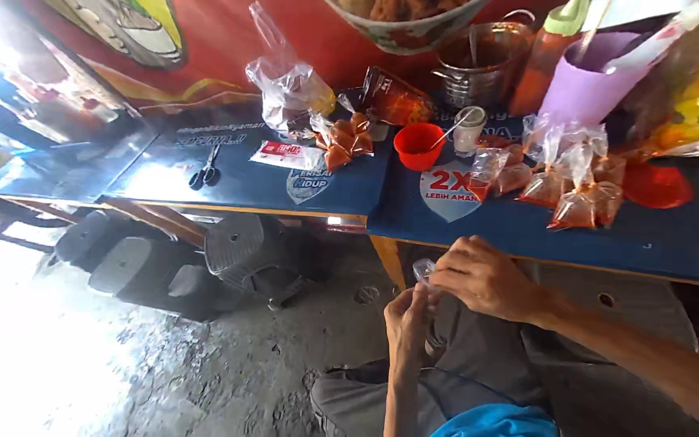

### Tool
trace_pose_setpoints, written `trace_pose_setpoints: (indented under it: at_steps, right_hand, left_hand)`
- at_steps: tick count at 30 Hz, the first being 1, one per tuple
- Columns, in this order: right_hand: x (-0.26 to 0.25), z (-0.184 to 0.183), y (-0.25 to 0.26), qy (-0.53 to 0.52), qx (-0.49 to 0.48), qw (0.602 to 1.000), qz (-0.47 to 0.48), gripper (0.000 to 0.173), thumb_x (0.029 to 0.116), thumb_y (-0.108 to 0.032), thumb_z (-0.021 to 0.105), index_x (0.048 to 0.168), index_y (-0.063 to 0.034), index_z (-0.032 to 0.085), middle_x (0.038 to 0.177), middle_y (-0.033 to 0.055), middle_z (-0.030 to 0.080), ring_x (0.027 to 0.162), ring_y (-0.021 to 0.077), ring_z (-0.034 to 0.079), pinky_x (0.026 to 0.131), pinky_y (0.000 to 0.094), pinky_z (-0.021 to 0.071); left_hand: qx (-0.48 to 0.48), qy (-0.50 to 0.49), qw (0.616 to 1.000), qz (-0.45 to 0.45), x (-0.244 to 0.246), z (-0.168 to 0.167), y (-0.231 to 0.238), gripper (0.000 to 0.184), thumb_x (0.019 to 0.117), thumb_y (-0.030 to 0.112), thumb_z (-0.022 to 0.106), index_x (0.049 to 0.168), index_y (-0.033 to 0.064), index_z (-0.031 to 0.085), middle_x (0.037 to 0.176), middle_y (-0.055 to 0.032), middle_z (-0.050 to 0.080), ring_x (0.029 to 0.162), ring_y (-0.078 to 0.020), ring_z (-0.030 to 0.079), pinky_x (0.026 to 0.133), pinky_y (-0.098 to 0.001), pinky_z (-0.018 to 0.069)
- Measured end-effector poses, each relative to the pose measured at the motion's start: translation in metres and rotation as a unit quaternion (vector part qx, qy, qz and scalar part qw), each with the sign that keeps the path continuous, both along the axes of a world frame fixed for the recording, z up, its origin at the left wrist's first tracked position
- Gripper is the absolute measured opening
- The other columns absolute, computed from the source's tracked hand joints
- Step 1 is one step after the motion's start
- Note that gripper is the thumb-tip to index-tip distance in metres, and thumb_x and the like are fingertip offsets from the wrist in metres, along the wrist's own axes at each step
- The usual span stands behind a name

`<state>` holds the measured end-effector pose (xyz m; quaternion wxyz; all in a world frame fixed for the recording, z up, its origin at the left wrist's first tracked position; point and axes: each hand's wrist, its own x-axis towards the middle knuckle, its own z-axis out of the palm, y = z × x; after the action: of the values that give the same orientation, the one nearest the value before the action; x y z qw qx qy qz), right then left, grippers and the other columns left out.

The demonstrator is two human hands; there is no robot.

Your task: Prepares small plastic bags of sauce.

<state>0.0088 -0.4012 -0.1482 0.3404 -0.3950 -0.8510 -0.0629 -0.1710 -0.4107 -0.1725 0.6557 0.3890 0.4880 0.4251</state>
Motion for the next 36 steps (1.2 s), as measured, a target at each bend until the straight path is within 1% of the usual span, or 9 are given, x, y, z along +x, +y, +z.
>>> trace_pose_setpoints:
  at_steps: [3,5,7,9,14,19,25,28,36]
  right_hand:
    - [-0.017,-0.017,0.001,0.035,-0.030,0.999,0.013,0.021,0.1046,-0.024,0.057,0.103,-0.0163,0.077,0.099,0.0046,0.072,0.097,0.0231,0.064,0.086,0.0381,0.0489]
    - [-0.024,-0.026,-0.002,0.127,-0.111,0.986,-0.005,0.023,0.1035,-0.028,0.059,0.106,-0.0139,0.077,0.104,0.0045,0.073,0.102,0.0202,0.065,0.091,0.0380,0.0508]
    - [-0.028,-0.035,-0.007,0.246,-0.210,0.944,-0.058,0.025,0.0993,-0.027,0.063,0.114,-0.0094,0.074,0.110,0.0043,0.073,0.106,0.0158,0.065,0.095,0.0355,0.0517]
    - [-0.030,-0.043,-0.007,0.305,-0.287,0.902,-0.102,0.032,0.0953,-0.027,0.065,0.121,-0.0083,0.069,0.115,0.0056,0.071,0.108,0.0152,0.064,0.091,0.0325,0.0528]
    - [-0.040,-0.063,-0.004,0.292,-0.312,0.901,-0.070,0.033,0.0957,-0.032,0.069,0.121,-0.0108,0.073,0.124,0.0048,0.071,0.115,0.0182,0.060,0.099,0.0354,0.0458]
    - [-0.045,-0.070,0.001,0.296,-0.286,0.908,-0.074,0.025,0.0966,-0.031,0.068,0.106,-0.0097,0.077,0.113,0.0045,0.073,0.111,0.0182,0.060,0.100,0.0364,0.0452]
    - [-0.043,-0.088,0.003,0.267,-0.271,0.914,-0.139,0.023,0.0964,-0.027,0.065,0.101,-0.0079,0.076,0.098,0.0067,0.072,0.098,0.0227,0.062,0.093,0.0404,0.0462]
    - [-0.042,-0.101,0.002,0.258,-0.309,0.901,-0.162,0.024,0.0976,-0.028,0.064,0.102,-0.0071,0.075,0.098,0.0084,0.071,0.099,0.0254,0.062,0.093,0.0419,0.0460]
    - [-0.051,-0.136,-0.001,0.261,-0.350,0.879,-0.191,0.022,0.0971,-0.023,0.065,0.103,-0.0047,0.076,0.102,0.0127,0.072,0.103,0.0305,0.063,0.096,0.0452,0.0466]
  left_hand:
    - [-0.064,-0.071,0.995,0.037,-0.012,-0.008,0.001,0.022,0.1043,0.003,0.050,0.094,-0.0027,0.069,0.075,-0.0046,0.070,0.063,-0.0061,0.065,0.059,-0.0191,0.0540]
    - [-0.055,-0.096,0.992,0.053,-0.018,-0.014,0.002,0.019,0.1039,0.001,0.049,0.096,-0.0026,0.067,0.077,-0.0047,0.070,0.066,-0.0070,0.065,0.063,-0.0202,0.0554]
    - [-0.041,-0.110,0.991,0.065,-0.025,-0.019,0.005,0.018,0.1037,0.000,0.049,0.099,-0.0039,0.066,0.080,-0.0070,0.070,0.068,-0.0082,0.066,0.063,-0.0206,0.0552]
    - [-0.036,-0.121,0.989,0.074,-0.030,-0.022,0.008,0.017,0.1036,-0.001,0.048,0.100,-0.0049,0.064,0.081,-0.0087,0.070,0.068,-0.0092,0.066,0.063,-0.0208,0.0554]
    - [-0.030,-0.151,0.987,0.047,-0.034,-0.029,0.010,0.019,0.1033,0.000,0.045,0.099,-0.0016,0.063,0.082,-0.0069,0.069,0.069,-0.0085,0.065,0.065,-0.0212,0.0549]
    - [-0.038,-0.176,0.983,0.044,-0.032,-0.037,0.010,0.020,0.1022,-0.001,0.044,0.101,-0.0024,0.064,0.081,-0.0081,0.069,0.068,-0.0091,0.064,0.064,-0.0211,0.0542]
    - [0.020,-0.100,0.991,0.081,-0.033,-0.039,0.012,0.014,0.1010,-0.003,0.050,0.098,-0.0034,0.064,0.080,-0.0058,0.069,0.070,-0.0083,0.065,0.067,-0.0217,0.0552]
    - [0.042,-0.067,0.991,0.107,-0.036,-0.042,0.015,0.014,0.1011,-0.004,0.048,0.097,-0.0030,0.061,0.081,-0.0044,0.067,0.074,-0.0089,0.065,0.073,-0.0234,0.0565]
    - [0.014,-0.019,0.990,0.140,-0.051,-0.046,0.018,0.017,0.1033,-0.003,0.045,0.094,-0.0025,0.060,0.077,-0.0041,0.065,0.070,-0.0094,0.064,0.071,-0.0245,0.0565]
